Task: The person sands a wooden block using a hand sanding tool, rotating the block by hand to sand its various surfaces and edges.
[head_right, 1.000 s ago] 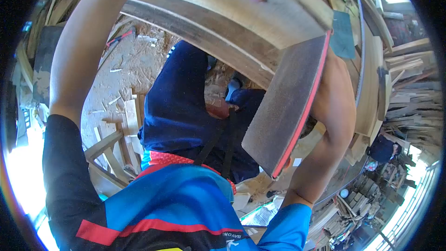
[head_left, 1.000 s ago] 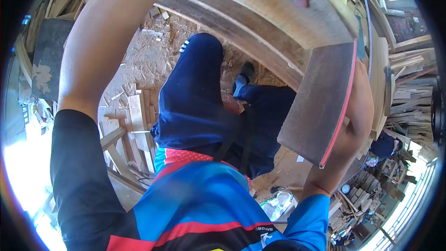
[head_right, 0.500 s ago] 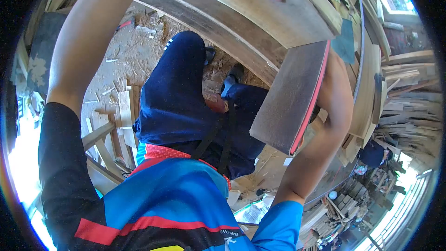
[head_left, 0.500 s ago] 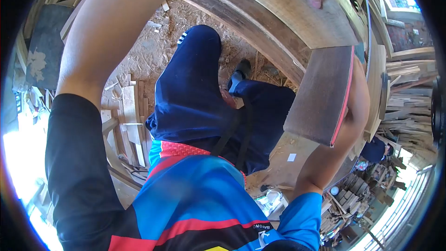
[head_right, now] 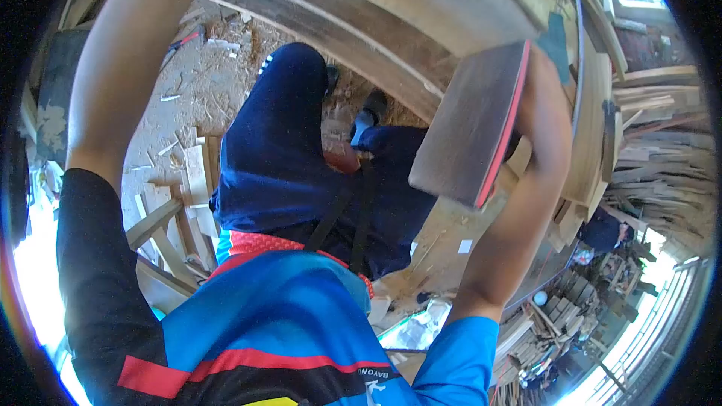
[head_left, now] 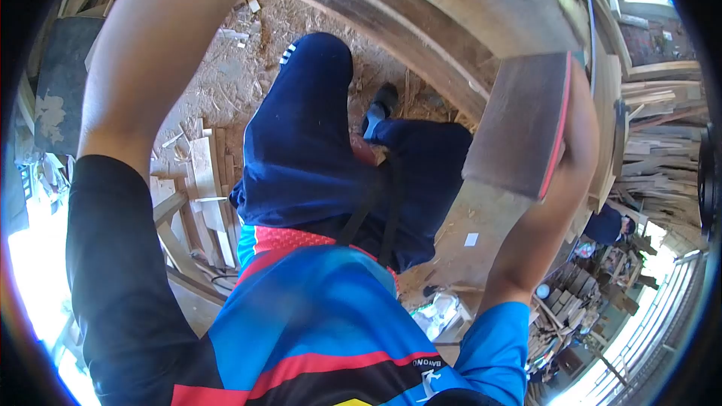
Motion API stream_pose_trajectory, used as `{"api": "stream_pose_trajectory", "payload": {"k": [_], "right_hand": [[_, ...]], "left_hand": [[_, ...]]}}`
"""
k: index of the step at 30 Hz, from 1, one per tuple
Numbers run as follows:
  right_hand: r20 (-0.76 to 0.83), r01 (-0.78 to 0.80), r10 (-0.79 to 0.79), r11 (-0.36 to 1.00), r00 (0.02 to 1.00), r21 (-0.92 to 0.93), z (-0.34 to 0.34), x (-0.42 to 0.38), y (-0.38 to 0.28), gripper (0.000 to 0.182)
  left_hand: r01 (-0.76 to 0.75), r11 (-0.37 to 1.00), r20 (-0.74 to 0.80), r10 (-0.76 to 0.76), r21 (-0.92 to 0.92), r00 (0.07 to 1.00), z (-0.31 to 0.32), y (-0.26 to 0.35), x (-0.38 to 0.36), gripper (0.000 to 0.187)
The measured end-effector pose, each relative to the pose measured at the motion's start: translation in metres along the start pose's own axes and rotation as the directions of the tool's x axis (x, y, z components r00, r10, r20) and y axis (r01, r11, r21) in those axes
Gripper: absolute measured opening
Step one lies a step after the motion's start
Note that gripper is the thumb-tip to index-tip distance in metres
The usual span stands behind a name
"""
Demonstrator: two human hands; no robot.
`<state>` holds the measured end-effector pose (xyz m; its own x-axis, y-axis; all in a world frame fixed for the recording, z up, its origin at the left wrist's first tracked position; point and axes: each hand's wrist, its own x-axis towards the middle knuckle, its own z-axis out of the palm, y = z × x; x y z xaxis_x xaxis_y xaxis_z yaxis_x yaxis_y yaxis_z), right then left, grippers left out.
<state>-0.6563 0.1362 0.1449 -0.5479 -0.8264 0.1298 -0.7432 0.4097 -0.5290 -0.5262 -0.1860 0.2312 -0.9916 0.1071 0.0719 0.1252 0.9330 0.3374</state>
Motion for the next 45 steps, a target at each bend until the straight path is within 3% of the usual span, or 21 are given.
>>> {"api": "stream_pose_trajectory", "payload": {"k": [2, 5, 6, 11, 12, 15, 19, 21, 24, 29, 31, 35, 37, 38, 41, 42, 43, 44, 45], "right_hand": [[0.0, -0.012, 0.012, 1.0, 1.0, -0.015, -0.004, 0.019, 0.02, 0.028], [-0.031, -0.049, 0.051, 0.998, 0.998, 0.046, -0.004, 0.031, 0.026, 0.028], [-0.032, -0.033, 0.034, 0.999, 0.999, 0.023, -0.005, 0.029, 0.012, 0.028], [0.078, 0.139, -0.127, 0.974, 0.989, -0.177, -0.005, -0.006, -0.035, 0.027], [0.085, 0.134, -0.122, 0.979, 0.989, -0.151, -0.004, -0.005, -0.035, 0.027], [0.047, 0.042, -0.04, 0.998, 0.998, -0.053, -0.005, 0.005, -0.034, 0.029], [0.006, 0.017, -0.016, 0.942, 1.0, -0.335, -0.006, 0.024, -0.004, 0.033], [0.033, 0.066, -0.059, 0.95, 0.998, -0.305, -0.004, 0.011, -0.017, 0.031], [-0.057, 0.285, -0.303, 0.934, 0.951, -0.214, 0.011, -0.011, -0.039, 0.027], [0.038, -0.118, 0.121, 0.99, 0.992, -0.075, -0.012, 0.024, 0.011, 0.029], [0.05, -0.17, 0.177, 0.978, 0.983, -0.119, -0.017, 0.026, 0.018, 0.03], [-0.011, 0.06, -0.065, 0.967, 0.998, -0.248, -0.01, -0.014, -0.001, 0.033], [-0.019, -0.063, 0.065, 0.995, 0.998, 0.083, -0.008, -0.012, -0.023, 0.036], [0.057, -0.266, 0.268, 0.867, 0.962, 0.422, -0.017, -0.001, -0.035, 0.037], [0.021, -0.265, 0.269, 0.926, 0.963, 0.268, -0.028, 0.011, 0.008, 0.038], [0.032, -0.299, 0.322, 0.834, 0.946, 0.463, -0.03, 0.017, -0.015, 0.037], [0.007, -0.186, 0.193, 0.938, 0.981, 0.292, -0.03, 0.015, -0.013, 0.038], [-0.019, -0.056, 0.058, 0.994, 0.998, 0.095, -0.031, 0.013, -0.011, 0.039], [-0.045, 0.071, -0.075, 0.993, 0.996, -0.096, -0.031, 0.01, -0.009, 0.041]], "left_hand": [[-0.004, 1.0, 0.0, 0.004, -0.014, 1.0, 0.004, 0.005, -0.006, 0.08], [0.044, 0.999, 0.368, -0.04, -0.003, 0.929, -0.046, 0.027, -0.016, 0.093], [0.072, 0.997, 0.4, -0.073, 0.019, 0.914, -0.049, 0.03, -0.015, 0.093], [0.067, 0.998, 0.066, -0.067, 0.011, 0.996, -0.004, 0.004, -0.007, 0.095], [0.066, 0.998, 0.115, -0.065, -0.009, 0.991, -0.015, 0.01, -0.015, 0.098], [0.032, 0.999, 0.048, -0.03, -0.042, 0.998, -0.014, 0.009, -0.021, 0.107], [0.039, 0.998, 0.308, -0.021, -0.051, 0.951, -0.037, 0.024, -0.013, 0.107], [0.037, 0.998, 0.283, -0.019, -0.059, 0.959, -0.032, 0.023, -0.016, 0.105], [0.058, 0.998, 0.043, -0.058, 0.004, 0.997, -0.015, 0.011, -0.02, 0.098], [0.096, 0.995, 0.065, -0.097, 0.023, 0.993, -0.011, 0.02, -0.015, 0.088], [0.131, 0.991, 0.075, -0.133, 0.038, 0.988, -0.015, 0.04, -0.024, 0.088], [0.095, 0.995, 0.193, -0.092, -0.005, 0.977, -0.033, 0.026, -0.025, 0.089], [0.145, 0.988, 0.096, -0.15, 0.052, 0.984, -0.019, 0.022, -0.017, 0.089], [0.127, 0.991, 0.066, -0.13, 0.049, 0.989, -0.014, 0.02, -0.016, 0.088], [0.04, 0.999, 0.087, -0.039, -0.014, 0.995, -0.014, 0.011, -0.013, 0.082], [0.05, 0.999, 0.129, -0.047, -0.018, 0.991, -0.015, 0.014, -0.009, 0.079], [0.059, 0.998, 0.17, -0.055, -0.022, 0.984, -0.016, 0.018, -0.005, 0.075], [0.111, 0.993, 0.319, -0.095, -0.032, 0.943, -0.036, 0.02, -0.001, 0.072], [0.077, 0.997, 0.258, -0.069, -0.022, 0.964, -0.033, 0.022, -0.01, 0.07]]}}
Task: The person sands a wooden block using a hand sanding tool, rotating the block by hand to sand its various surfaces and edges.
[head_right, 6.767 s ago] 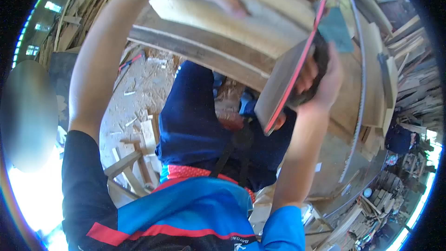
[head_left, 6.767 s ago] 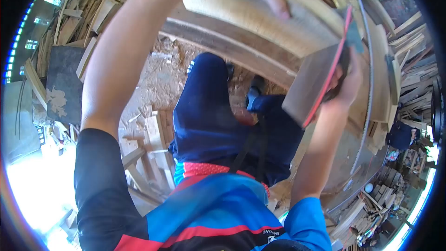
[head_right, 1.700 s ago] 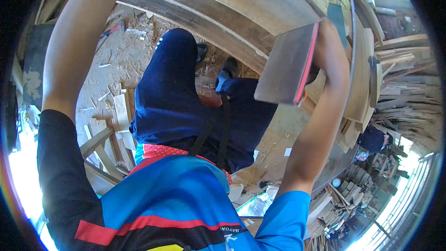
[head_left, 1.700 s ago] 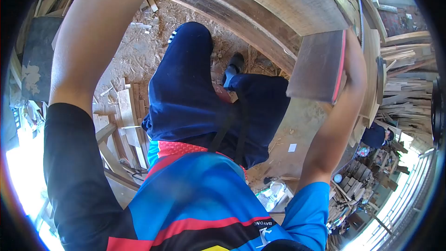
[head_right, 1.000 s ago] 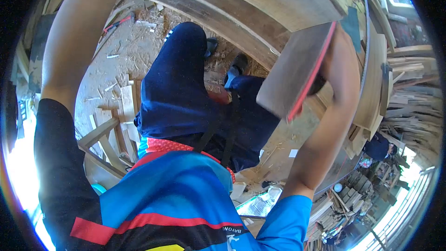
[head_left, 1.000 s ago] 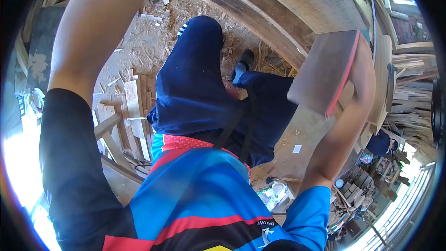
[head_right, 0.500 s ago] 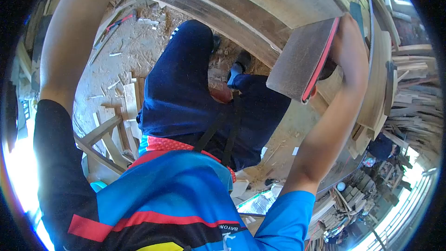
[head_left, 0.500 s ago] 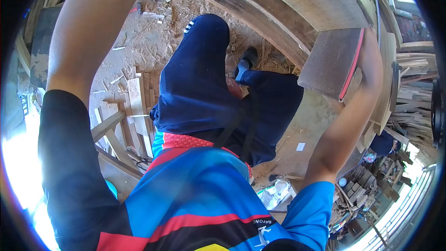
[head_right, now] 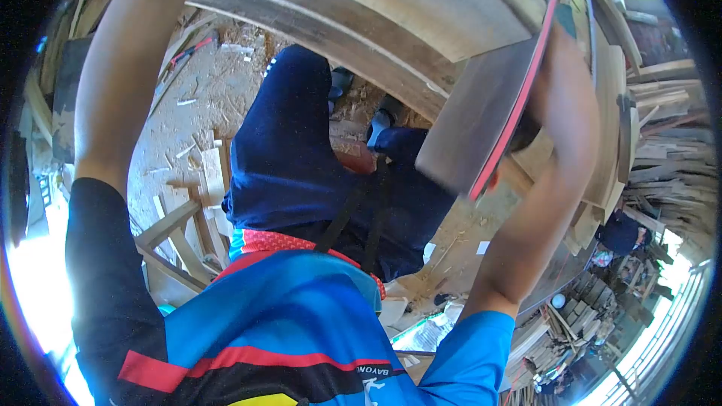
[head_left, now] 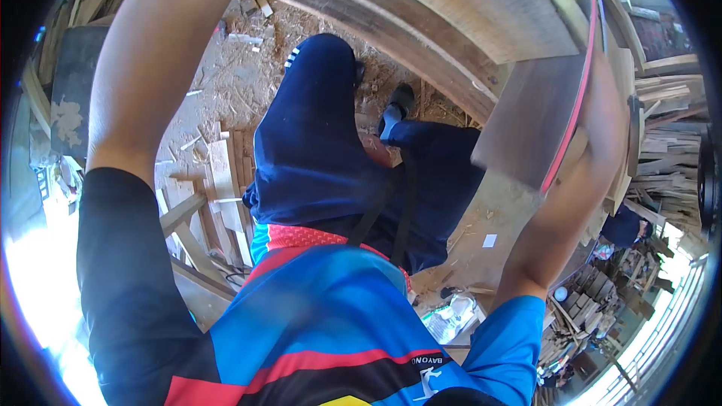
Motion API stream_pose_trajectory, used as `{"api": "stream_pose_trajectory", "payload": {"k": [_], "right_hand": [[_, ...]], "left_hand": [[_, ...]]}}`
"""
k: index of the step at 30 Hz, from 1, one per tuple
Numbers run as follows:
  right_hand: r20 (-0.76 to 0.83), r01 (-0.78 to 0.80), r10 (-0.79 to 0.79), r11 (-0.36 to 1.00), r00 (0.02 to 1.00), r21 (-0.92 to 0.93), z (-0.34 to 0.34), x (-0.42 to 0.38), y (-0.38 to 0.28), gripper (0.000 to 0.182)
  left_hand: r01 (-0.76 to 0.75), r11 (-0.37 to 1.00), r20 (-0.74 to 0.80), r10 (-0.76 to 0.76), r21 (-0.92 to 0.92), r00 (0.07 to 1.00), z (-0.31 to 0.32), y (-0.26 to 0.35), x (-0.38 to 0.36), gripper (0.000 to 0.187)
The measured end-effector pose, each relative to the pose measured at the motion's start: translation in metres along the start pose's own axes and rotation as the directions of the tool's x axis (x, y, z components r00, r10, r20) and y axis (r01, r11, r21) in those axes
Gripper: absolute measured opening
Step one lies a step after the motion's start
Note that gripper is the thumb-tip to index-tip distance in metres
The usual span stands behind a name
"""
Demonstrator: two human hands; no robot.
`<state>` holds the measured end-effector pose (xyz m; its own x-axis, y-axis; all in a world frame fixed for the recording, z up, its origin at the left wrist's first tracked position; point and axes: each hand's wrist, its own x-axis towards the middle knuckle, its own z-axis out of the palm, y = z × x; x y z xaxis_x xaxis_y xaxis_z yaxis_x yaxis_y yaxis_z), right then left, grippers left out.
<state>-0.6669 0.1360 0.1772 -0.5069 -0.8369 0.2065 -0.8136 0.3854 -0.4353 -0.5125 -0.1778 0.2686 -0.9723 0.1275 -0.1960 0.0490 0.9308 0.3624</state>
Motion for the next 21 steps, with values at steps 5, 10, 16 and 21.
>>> {"api": "stream_pose_trajectory", "payload": {"k": [5, 10, 16, 21], "right_hand": [[0.032, 0.096, -0.092, 0.979, 0.995, -0.179, -0.003, -0.025, -0.073, 0.047], [-0.061, -0.005, -0.004, 0.988, 0.998, -0.155, -0.001, 0.004, -0.06, 0.041], [-0.011, 0.071, -0.072, 0.996, 0.997, -0.06, 0.001, -0.024, -0.093, 0.037], [-0.068, 0.098, -0.118, 0.964, 0.991, -0.249, 0.002, -0.007, -0.017, 0.042]], "left_hand": [[-0.035, 0.998, -0.289, 0.051, 0.061, 0.956, 0.028, 0.01, -0.022, 0.066], [0.009, 1.0, -0.12, -0.011, -0.025, 0.993, 0.015, 0.002, 0.004, 0.063], [0.067, 0.998, -0.081, -0.067, 0.006, 0.994, 0.011, 0.006, -0.004, 0.062], [0.098, 0.994, -0.076, -0.095, 0.049, 0.993, 0.012, -0.002, 0.008, 0.062]]}}
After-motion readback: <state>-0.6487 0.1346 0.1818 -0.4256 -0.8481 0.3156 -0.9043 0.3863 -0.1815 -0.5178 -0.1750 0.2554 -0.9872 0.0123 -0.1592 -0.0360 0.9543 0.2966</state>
